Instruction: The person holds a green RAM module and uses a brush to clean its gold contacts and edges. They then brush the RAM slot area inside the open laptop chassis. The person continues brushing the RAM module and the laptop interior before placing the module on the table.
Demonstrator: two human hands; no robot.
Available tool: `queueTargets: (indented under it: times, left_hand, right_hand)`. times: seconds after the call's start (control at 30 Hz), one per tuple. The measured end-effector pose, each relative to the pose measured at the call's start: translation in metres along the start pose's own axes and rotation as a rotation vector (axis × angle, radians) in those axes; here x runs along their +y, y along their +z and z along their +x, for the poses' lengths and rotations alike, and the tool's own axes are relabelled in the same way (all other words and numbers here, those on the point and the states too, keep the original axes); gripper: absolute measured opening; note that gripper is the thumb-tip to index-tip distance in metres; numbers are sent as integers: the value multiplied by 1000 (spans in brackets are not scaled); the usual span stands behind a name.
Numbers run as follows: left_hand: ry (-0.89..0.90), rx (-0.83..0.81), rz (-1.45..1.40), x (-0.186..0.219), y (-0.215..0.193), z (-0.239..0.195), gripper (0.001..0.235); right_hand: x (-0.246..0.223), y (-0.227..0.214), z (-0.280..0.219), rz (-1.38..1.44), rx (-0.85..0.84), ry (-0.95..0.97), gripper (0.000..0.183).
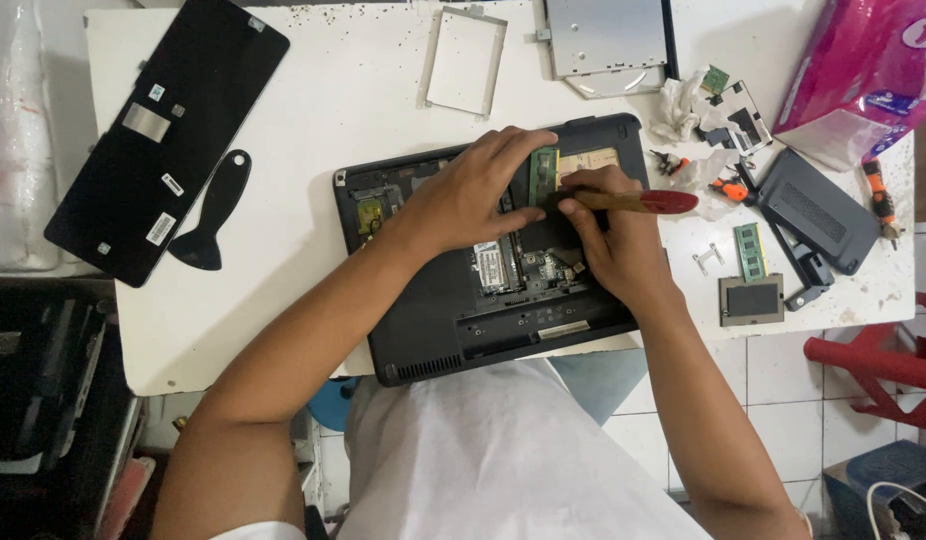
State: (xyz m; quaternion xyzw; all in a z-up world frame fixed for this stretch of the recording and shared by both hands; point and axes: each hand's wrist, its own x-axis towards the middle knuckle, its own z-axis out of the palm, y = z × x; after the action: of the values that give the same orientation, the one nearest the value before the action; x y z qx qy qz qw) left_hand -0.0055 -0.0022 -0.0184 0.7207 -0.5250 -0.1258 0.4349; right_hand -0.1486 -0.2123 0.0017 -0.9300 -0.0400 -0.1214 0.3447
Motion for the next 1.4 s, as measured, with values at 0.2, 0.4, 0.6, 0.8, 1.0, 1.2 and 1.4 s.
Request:
queueTargets:
  times: [0.2, 0.4, 0.6, 0.8, 1.0, 1.2, 1.4]
  left_hand:
    - [22, 35, 17, -4, 3, 0, 85]
    - [40, 37, 13, -3, 0, 2, 89]
    - [-9, -28, 12, 2, -1, 3, 91]
    - [-83, -70, 22, 2, -4, 6, 97]
    - [-55, -61, 34, 0, -2, 5, 98]
    - [-25, -43, 120, 5, 5, -7, 104]
    - [-130, 7, 77, 52, -25, -59, 81]
  right_hand:
    - [-2, 3, 2, -13, 54, -39, 12]
    - [2, 8, -5, -68, 111, -60, 13]
    - [-6, 5, -7, -63, 85, -91, 9]
    - [-2, 7, -7, -46, 162, -8, 17]
    - [-2, 7, -6, -96, 79, -74, 13]
    - [-2, 6, -7, -52, 111, -55, 15]
    - [1, 4, -8, -61, 118, -60, 18]
